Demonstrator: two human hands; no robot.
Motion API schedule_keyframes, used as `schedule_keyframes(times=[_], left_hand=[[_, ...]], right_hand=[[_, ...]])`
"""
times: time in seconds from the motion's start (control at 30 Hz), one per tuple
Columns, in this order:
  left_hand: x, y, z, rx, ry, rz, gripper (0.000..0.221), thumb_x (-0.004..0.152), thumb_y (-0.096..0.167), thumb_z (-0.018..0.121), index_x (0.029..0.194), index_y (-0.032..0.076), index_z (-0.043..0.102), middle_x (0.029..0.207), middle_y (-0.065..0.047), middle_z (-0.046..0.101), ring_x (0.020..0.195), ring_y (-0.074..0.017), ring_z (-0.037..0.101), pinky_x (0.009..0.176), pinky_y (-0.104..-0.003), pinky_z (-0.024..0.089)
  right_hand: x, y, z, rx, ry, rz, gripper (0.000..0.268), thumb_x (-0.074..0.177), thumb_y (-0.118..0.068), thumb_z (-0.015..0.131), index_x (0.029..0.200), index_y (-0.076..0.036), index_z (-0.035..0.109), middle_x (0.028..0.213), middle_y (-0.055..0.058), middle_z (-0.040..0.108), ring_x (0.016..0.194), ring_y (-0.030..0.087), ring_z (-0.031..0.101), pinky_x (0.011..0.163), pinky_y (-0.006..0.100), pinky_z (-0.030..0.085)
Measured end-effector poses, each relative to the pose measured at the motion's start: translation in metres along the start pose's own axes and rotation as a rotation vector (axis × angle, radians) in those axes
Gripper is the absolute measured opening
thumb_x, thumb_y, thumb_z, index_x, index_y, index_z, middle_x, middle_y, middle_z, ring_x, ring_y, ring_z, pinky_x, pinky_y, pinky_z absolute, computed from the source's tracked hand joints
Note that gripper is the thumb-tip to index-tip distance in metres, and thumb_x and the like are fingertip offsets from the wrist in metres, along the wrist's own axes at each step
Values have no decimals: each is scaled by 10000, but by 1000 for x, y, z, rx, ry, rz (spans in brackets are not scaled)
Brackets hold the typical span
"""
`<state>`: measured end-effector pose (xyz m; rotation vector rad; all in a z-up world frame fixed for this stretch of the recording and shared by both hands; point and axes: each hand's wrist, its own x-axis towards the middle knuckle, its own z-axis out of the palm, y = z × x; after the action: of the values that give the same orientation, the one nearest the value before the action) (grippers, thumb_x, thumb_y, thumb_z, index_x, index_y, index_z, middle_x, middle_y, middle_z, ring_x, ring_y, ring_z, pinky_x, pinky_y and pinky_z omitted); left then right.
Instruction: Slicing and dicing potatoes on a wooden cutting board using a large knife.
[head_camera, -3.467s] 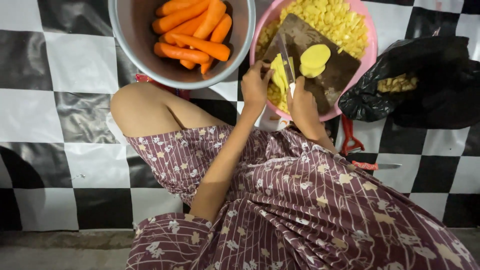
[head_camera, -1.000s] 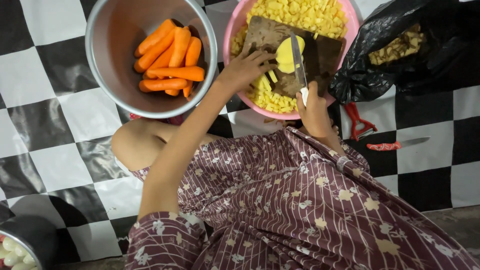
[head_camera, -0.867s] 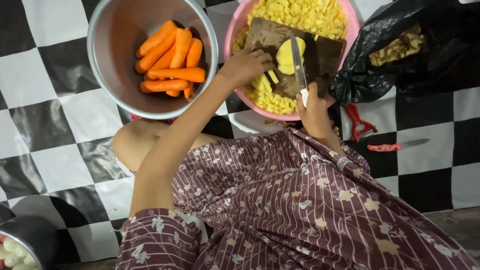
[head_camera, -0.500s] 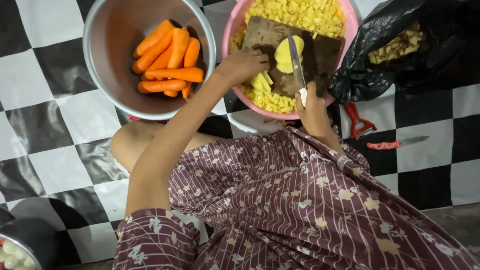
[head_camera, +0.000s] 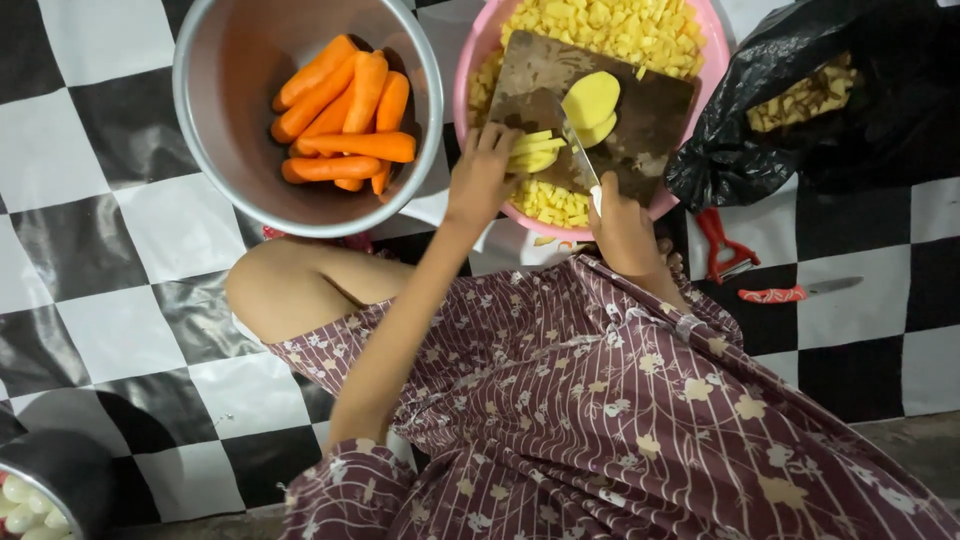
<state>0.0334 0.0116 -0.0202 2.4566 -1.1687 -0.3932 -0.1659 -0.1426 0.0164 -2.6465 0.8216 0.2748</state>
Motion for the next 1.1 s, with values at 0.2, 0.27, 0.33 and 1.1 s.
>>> schedule_keyframes(times=[0.2, 0.27, 0.33, 1.1], left_hand=[[-16, 34, 9, -137, 170, -165, 670, 806, 300, 876, 1339, 51, 555, 1293, -90, 490, 1232, -340, 509, 972, -455, 619], [-17, 40, 9, -121, 189, -161, 684, 817, 312, 864, 1364, 64, 536, 1294, -90, 476, 1244, -344, 498, 1004, -462, 602], [-19, 41, 11, -103, 207, -162, 698, 829, 323, 853, 1389, 77, 516, 1295, -91, 462, 1256, -348, 488, 1036, -468, 586], [-15, 9, 94, 226, 574, 59, 517, 1007, 401, 619, 1471, 186, 547, 1433, 6, 624, 1357, -148, 560, 1062, -239, 520]], right_hand=[[7, 7, 11, -216, -108, 27, 465, 993, -218, 546, 1433, -180, 399, 965, 205, 724, 836, 486, 739, 763, 590, 597], [8, 6, 11, -207, -88, 20, 465, 990, -207, 558, 1430, -170, 414, 960, 217, 718, 835, 491, 737, 763, 592, 596], [8, 4, 11, -197, -72, 8, 465, 987, -196, 571, 1428, -161, 429, 956, 229, 713, 834, 497, 735, 763, 595, 595], [-17, -23, -6, -180, -296, 94, 370, 1035, -260, 397, 1397, -196, 356, 1014, 185, 733, 963, 474, 736, 937, 588, 505]])
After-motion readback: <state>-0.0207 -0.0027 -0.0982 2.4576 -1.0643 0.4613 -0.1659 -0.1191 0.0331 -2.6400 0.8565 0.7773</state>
